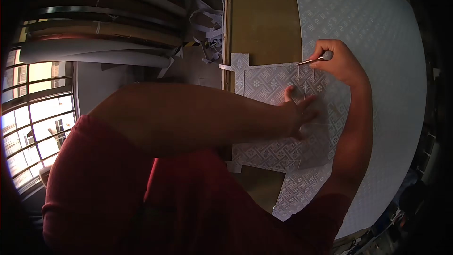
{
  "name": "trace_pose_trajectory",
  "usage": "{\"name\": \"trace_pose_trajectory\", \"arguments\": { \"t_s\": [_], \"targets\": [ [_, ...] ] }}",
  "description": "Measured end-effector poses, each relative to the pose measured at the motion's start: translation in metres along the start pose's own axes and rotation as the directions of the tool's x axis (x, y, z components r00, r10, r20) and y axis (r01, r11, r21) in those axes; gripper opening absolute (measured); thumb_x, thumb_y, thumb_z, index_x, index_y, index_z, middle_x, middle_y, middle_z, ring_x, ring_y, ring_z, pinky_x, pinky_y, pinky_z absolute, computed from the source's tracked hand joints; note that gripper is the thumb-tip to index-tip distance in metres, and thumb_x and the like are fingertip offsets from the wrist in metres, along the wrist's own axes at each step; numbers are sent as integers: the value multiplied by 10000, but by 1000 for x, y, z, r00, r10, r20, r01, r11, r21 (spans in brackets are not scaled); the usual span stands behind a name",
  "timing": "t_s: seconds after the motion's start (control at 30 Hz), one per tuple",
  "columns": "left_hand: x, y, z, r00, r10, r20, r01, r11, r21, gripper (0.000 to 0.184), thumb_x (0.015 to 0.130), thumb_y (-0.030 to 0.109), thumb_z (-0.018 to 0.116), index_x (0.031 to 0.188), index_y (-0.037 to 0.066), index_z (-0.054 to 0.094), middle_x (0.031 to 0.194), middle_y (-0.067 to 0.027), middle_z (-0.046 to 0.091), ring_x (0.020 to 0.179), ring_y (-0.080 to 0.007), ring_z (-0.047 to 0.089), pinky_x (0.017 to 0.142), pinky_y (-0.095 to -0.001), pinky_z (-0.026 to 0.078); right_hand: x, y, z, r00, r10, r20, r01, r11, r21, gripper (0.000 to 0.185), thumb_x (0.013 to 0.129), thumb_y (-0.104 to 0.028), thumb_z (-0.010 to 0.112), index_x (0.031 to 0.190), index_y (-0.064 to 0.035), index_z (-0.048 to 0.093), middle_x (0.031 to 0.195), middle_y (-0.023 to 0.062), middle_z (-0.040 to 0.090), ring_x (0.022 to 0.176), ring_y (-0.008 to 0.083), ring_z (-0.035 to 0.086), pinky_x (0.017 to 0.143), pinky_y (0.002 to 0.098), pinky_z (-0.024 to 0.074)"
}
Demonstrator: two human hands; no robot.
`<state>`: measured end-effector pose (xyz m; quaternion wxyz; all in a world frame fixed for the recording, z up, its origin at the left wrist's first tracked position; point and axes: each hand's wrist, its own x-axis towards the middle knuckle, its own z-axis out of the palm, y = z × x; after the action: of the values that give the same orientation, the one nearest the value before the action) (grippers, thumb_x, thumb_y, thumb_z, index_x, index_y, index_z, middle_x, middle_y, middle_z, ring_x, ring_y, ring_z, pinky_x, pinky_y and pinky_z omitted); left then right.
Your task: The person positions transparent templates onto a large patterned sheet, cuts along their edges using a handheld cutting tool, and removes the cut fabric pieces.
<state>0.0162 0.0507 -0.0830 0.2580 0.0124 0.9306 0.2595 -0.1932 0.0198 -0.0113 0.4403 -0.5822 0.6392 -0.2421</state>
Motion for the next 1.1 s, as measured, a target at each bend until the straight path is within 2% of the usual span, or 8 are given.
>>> {"name": "trace_pose_trajectory", "arguments": {
  "t_s": [0.13,0.2,0.4,0.6,0.67,0.77,0.87,1.1],
  "targets": [
    [2,4,-4,995,-48,90,52,998,-44,935,939,731,513,1688,289,169,1771,-45,56,1628,-276,-32,1064,-885,108,19,-4,15,998,-9,67,2,994,107,146,771,-2,794,849,12,671,843,44,715,861,133,662,793,322,520],
    [9,3,0,997,-10,79,13,1000,-28,969,910,750,539,1686,287,191,1777,-51,24,1627,-264,-72,1051,-898,90,42,-15,48,966,-218,136,196,967,161,137,784,-12,798,867,-4,689,840,56,718,854,149,674,773,330,524],
    [8,8,-19,977,-26,211,-1,991,130,823,992,737,403,1673,319,207,1753,10,173,1627,-261,29,1144,-815,157,56,-96,91,941,-198,273,241,961,-133,125,816,-47,802,903,-38,713,836,81,727,777,208,679,737,353,532],
    [6,2,-27,963,7,269,-19,999,42,751,1008,724,395,1658,382,245,1764,11,129,1628,-263,26,1151,-821,132,-20,-89,93,977,76,-199,-50,990,136,88,918,-62,744,1005,-64,754,862,75,735,799,193,715,742,337,564],
    [-2,1,-26,968,99,232,-155,959,239,740,1005,732,390,1654,402,253,1771,23,88,1623,-298,96,1161,-807,151,-54,-70,105,757,256,-600,7,917,400,123,980,-118,709,1065,-38,746,897,87,739,805,205,734,745,332,595],
    [4,1,-27,988,34,153,-53,991,122,808,990,753,409,1672,362,221,1772,-64,59,1587,-363,236,1169,-786,176,-119,-30,139,446,348,-825,240,841,485,215,1008,-129,662,1165,17,658,912,128,735,767,235,734,722,365,613],
    [-4,1,-12,999,-39,-24,40,998,39,907,961,775,451,1686,298,188,1758,-176,38,1547,-418,317,1183,-765,181,-182,-24,198,175,492,-853,441,735,514,246,1004,-103,625,1215,22,603,845,133,724,742,259,730,701,396,606],
    [-16,-3,-39,993,54,100,-61,996,69,952,948,794,442,1688,255,183,1735,-258,17,1552,-464,280,1185,-774,163,-259,-68,331,-168,661,-731,557,676,483,282,1015,-163,610,1257,-22,578,808,109,672,709,223,647,677,353,521]
  ]
}}
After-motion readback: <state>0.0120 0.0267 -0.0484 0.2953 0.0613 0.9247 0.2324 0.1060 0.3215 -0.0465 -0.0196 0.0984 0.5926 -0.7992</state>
